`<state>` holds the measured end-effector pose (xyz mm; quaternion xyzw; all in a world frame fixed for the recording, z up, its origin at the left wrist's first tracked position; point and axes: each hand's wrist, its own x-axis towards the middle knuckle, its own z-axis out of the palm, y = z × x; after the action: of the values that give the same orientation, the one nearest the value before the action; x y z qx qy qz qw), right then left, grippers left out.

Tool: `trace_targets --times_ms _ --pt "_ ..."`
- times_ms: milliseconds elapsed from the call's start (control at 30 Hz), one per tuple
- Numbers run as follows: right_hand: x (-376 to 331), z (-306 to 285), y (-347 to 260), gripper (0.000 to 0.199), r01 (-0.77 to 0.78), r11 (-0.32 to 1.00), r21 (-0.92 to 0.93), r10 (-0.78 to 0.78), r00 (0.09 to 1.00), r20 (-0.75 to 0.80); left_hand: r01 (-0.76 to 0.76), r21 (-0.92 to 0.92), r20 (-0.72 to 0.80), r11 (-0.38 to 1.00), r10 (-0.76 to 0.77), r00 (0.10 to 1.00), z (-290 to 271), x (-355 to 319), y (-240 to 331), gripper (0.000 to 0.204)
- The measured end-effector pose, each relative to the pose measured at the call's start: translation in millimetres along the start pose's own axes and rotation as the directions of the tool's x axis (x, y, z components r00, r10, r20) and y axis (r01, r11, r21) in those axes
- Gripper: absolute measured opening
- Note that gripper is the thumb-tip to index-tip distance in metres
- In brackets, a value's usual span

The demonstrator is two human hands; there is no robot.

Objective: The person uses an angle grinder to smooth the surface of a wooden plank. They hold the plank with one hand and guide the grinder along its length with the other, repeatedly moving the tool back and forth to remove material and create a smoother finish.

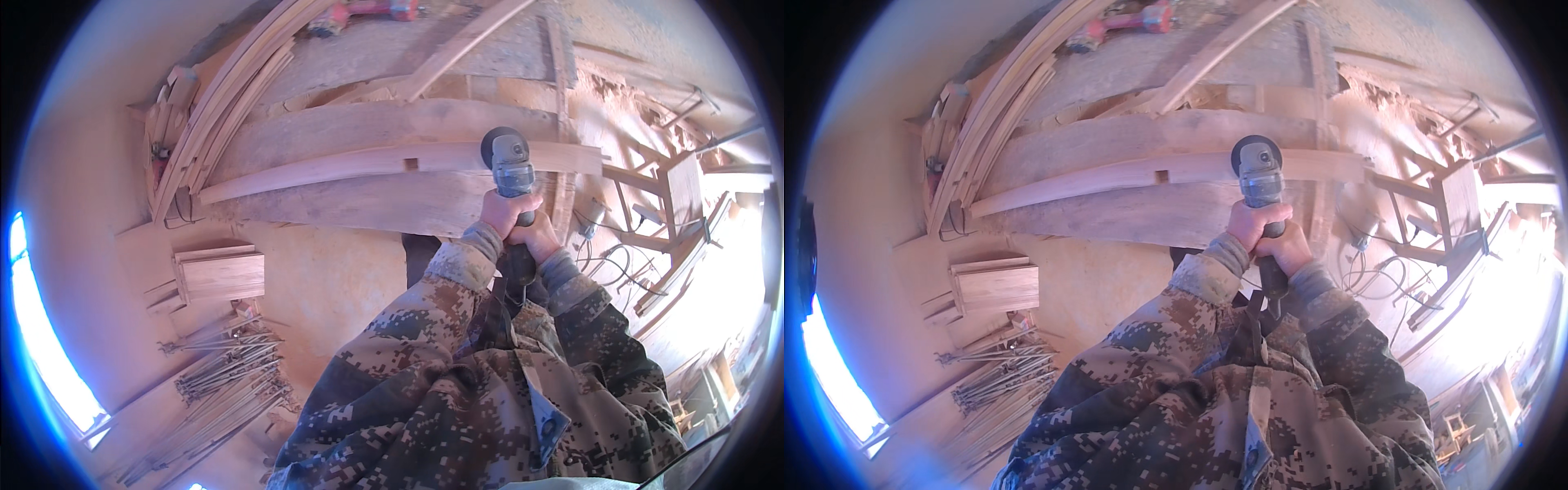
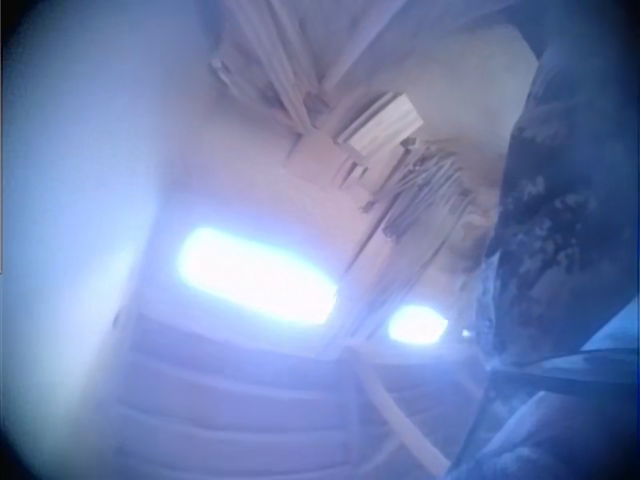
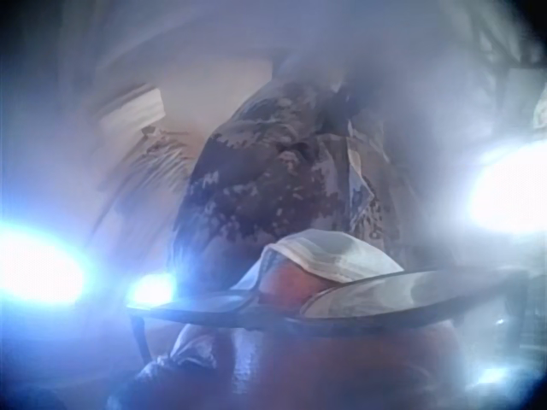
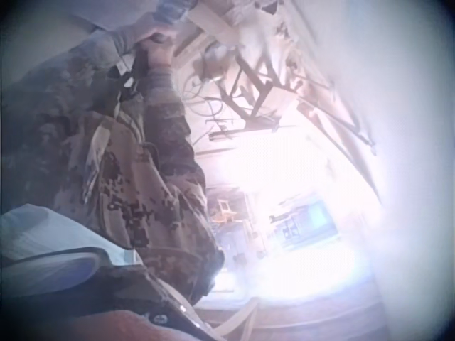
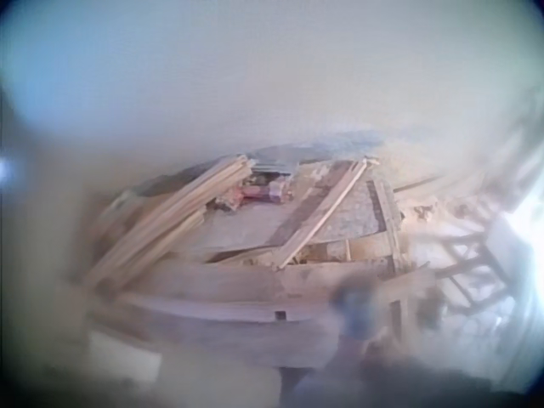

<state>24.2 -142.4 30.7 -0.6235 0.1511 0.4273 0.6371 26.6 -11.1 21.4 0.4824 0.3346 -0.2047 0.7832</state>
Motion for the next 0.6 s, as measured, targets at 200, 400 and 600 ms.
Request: trace_targets --times_ms 200,400,600 --pt "22 131 -8 0.026 -0.054 0.998 -0.038 0.057 0.996 0.063 -0.005 -0.057 -0.057 0.998 0.001 0.998 -126 -33 37 0.026" --pt "67 248 -19 0.028 -0.02 0.99 -0.137 0.034 0.994 0.099 -0.121 -0.106 -0.11 0.987 0.109 0.988 -248 -38 78 0.028" --pt "135 393 -19 0.036 0.096 0.934 -0.345 -0.008 0.969 0.247 -0.227 -0.257 -0.234 0.939 0.168 0.958 -395 -61 120 0.025"
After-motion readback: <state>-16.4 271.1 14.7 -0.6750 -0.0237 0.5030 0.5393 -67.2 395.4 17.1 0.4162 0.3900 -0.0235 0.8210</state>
